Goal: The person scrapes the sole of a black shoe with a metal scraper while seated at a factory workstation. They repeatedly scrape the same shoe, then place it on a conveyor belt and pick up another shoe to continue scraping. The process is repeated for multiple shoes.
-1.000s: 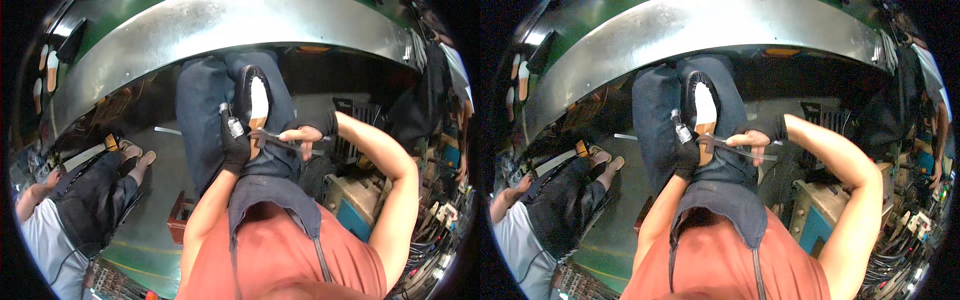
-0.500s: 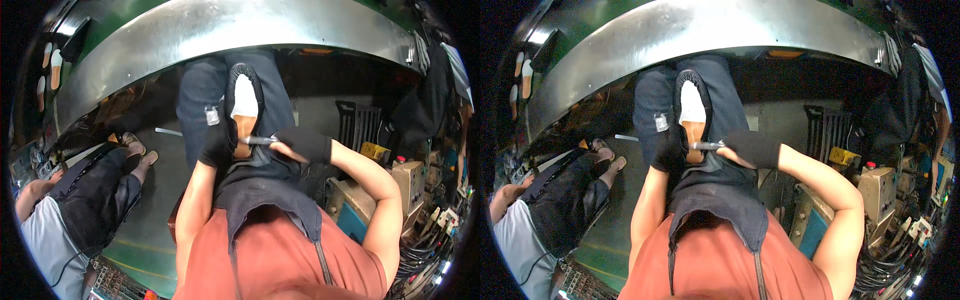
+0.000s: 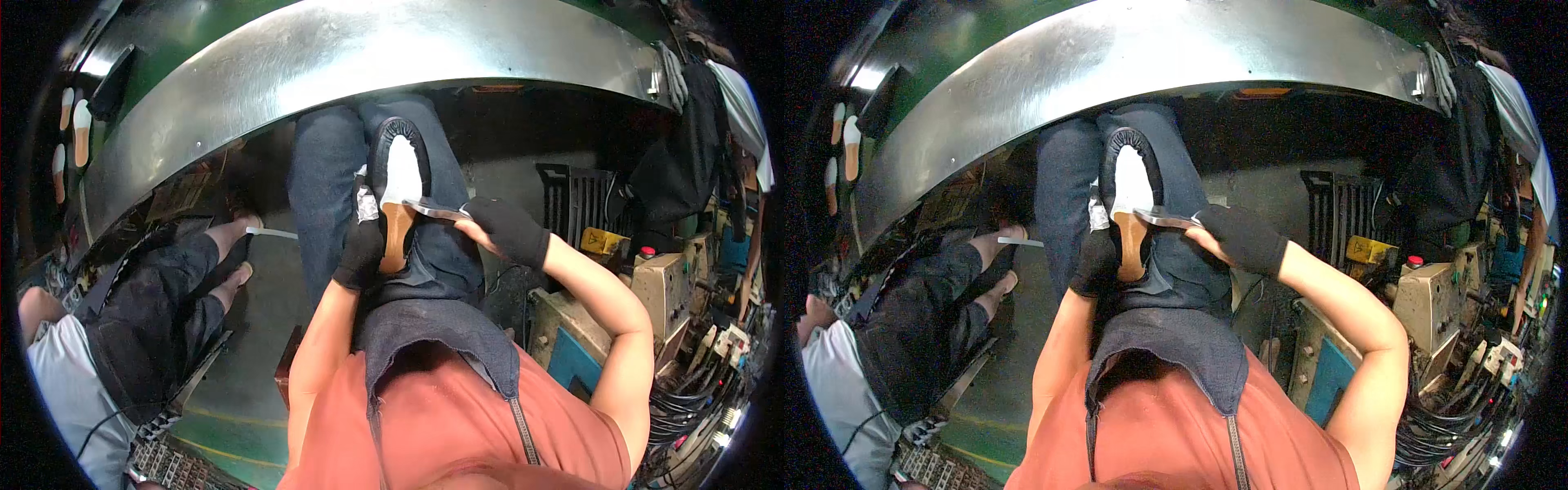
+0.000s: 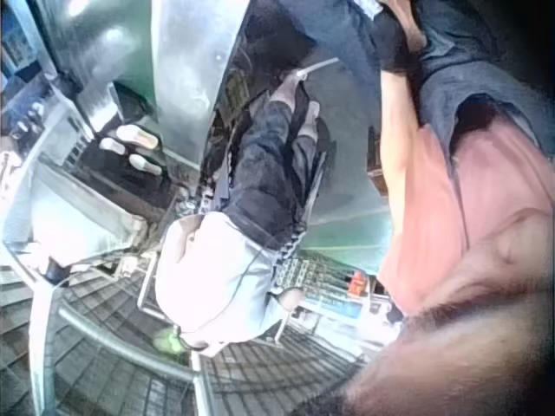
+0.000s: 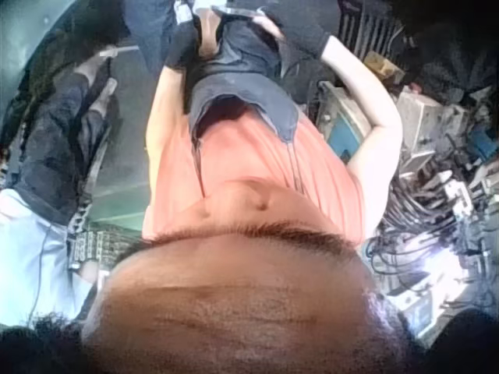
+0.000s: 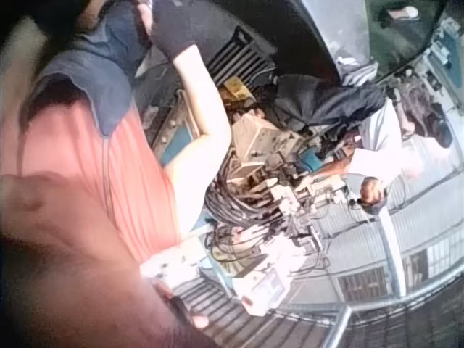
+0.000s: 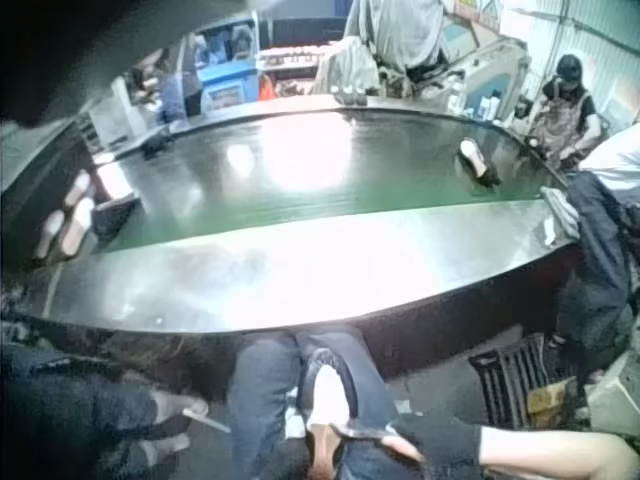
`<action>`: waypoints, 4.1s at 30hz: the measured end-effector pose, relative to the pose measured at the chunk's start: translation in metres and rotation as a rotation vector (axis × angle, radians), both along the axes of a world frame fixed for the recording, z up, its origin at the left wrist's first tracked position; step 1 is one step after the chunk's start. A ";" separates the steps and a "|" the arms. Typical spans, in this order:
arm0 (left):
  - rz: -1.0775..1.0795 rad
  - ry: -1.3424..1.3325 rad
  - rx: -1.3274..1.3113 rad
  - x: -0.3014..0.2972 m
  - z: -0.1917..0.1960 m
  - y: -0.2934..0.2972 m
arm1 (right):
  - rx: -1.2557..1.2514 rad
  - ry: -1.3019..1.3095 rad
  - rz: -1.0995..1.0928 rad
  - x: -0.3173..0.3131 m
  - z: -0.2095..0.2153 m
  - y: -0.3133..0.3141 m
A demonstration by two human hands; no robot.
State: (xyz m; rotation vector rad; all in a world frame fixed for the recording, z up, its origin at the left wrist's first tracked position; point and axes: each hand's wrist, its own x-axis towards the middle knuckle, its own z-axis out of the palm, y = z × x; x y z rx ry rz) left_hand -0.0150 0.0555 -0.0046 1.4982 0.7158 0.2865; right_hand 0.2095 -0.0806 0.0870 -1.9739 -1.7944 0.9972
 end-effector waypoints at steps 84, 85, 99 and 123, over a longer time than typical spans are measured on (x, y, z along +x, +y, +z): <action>0.207 0.432 1.519 0.086 0.140 0.519 | -0.543 0.639 -0.620 -0.019 -0.070 0.090; 0.434 0.567 1.415 0.047 0.113 0.564 | -0.558 0.664 -0.611 -0.018 -0.069 0.100; 0.193 0.586 1.223 0.114 0.102 0.490 | -0.593 0.757 -0.702 -0.024 -0.077 0.086; 0.054 -0.297 -0.239 -0.082 0.019 0.018 | 0.185 0.609 -0.481 -0.073 0.025 0.047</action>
